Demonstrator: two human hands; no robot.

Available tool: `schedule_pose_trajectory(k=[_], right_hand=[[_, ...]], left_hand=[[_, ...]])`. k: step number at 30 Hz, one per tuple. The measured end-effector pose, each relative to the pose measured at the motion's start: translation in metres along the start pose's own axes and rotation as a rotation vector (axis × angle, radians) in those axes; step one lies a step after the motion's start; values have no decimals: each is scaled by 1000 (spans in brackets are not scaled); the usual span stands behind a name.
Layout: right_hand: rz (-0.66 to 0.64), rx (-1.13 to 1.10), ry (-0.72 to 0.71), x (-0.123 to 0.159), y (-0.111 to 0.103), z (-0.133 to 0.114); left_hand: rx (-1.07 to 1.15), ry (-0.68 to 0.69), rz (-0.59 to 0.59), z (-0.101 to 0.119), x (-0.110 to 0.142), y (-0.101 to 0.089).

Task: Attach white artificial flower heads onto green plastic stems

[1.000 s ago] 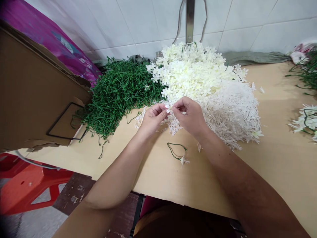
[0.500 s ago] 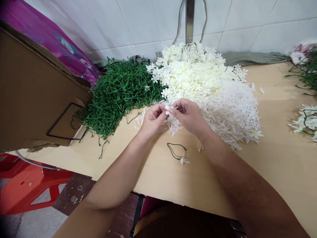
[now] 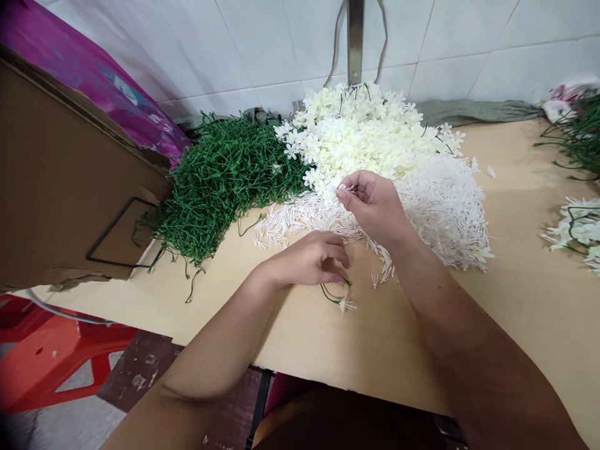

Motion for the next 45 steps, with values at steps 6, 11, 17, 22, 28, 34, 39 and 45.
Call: schedule_pose_trajectory(k=[6, 11, 17, 22, 28, 34, 39, 45], right_hand=[[-29, 35, -13, 1, 2, 2], [-24, 61, -21, 1, 0, 2], [-7, 45, -12, 2, 0, 0], [24, 2, 19, 1, -4, 3], [-198, -95, 181, 4, 3, 10], [-263, -188, 371, 10, 11, 20], [-221, -306, 456, 11, 13, 28], [-220, -362, 462, 14, 18, 34]], left_hand=[[-78, 18, 16, -2, -3, 8], [-147, 17, 0, 0, -5, 13], [-180, 61, -12, 6, -10, 25], [52, -25, 96, -6, -11, 18], [544, -257, 515, -35, -5, -13], [712, -338, 626, -49, -5, -23], [775, -348, 610, -53, -6, -22], [813, -333, 601, -52, -7, -22]])
Point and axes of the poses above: each hand's wrist, its own x-axis away from the middle knuckle, its own y-axis out of the palm, z = x × y, the point moved 4 cm from there along -x, towards the middle knuckle, and after that the axes turned 3 degrees about -y, right-handed, at the moved point
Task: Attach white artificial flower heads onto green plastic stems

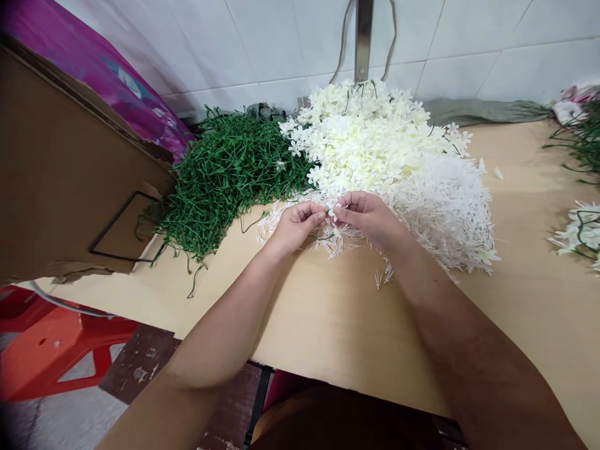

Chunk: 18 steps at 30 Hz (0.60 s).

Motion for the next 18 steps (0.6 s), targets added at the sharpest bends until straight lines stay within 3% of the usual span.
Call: schedule_pose_trajectory(k=[6, 12, 18], right_hand=[[2, -51, 25, -2, -1, 5], [52, -92, 38, -3, -4, 7], [93, 75, -53, -2, -1, 4]], left_hand=[[54, 4, -62, 1, 0, 3], [10, 34, -27, -3, -2, -1], [-94, 24, -3, 0, 1, -1]])
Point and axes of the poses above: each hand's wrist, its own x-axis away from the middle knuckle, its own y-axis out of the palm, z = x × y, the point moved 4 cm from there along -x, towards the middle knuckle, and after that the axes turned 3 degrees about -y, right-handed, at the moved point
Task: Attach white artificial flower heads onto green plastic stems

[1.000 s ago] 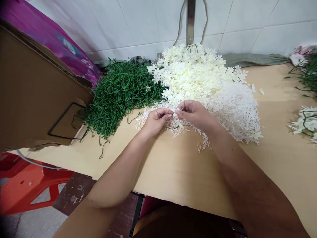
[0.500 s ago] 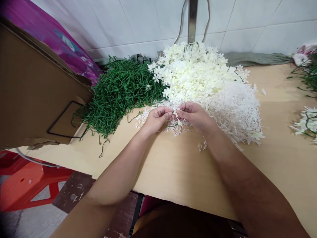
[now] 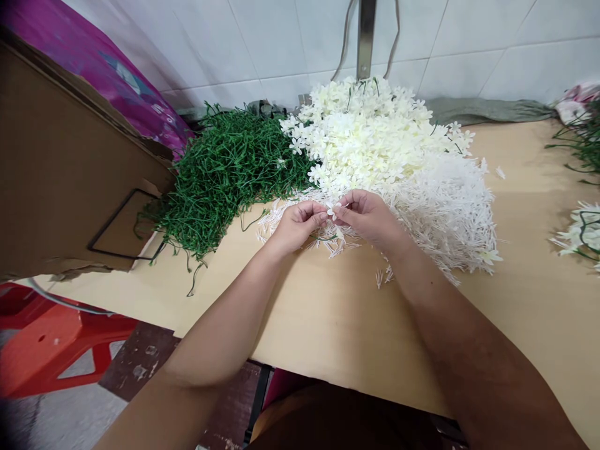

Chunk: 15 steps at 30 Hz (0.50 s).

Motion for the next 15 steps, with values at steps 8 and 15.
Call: schedule_pose_trajectory(k=[8, 15], right_hand=[[32, 253, -120, 3, 6, -5], [32, 53, -26, 1, 3, 3]], left_hand=[[-99, -4, 35, 2, 1, -2], [2, 28, -23, 4, 2, 1]])
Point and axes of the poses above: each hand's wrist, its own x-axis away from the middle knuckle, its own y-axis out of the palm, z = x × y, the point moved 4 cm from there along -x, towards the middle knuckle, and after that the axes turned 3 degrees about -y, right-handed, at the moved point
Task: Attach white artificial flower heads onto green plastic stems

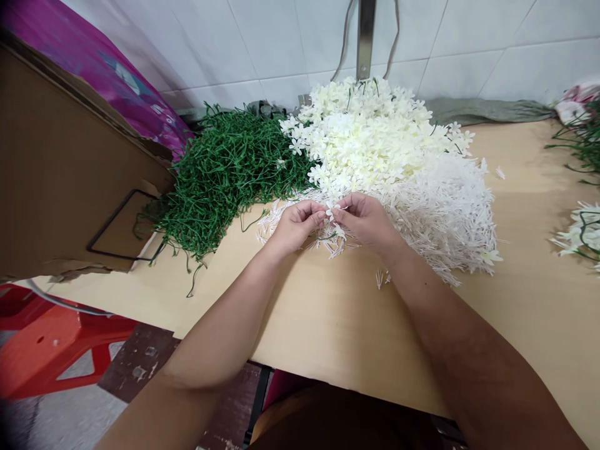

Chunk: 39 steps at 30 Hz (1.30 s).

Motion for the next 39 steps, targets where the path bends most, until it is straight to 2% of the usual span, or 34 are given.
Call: schedule_pose_trajectory(k=[8, 14, 19, 23, 29, 35, 39], right_hand=[[9, -115, 20, 1, 4, 1], [86, 70, -77, 3, 5, 4], [117, 180, -141, 4, 7, 11], [154, 132, -161, 5, 9, 14], [144, 47, -126, 7, 11, 15], [108, -21, -46, 5, 11, 16], [84, -108, -36, 4, 10, 13]], left_hand=[[53, -13, 8, 2, -1, 2], [-120, 18, 88, 3, 0, -4], [-159, -2, 60, 0, 1, -6], [-118, -30, 43, -1, 0, -3], [-4, -94, 17, -4, 0, 2], [50, -87, -30, -6, -1, 1], [49, -72, -5, -6, -1, 0]])
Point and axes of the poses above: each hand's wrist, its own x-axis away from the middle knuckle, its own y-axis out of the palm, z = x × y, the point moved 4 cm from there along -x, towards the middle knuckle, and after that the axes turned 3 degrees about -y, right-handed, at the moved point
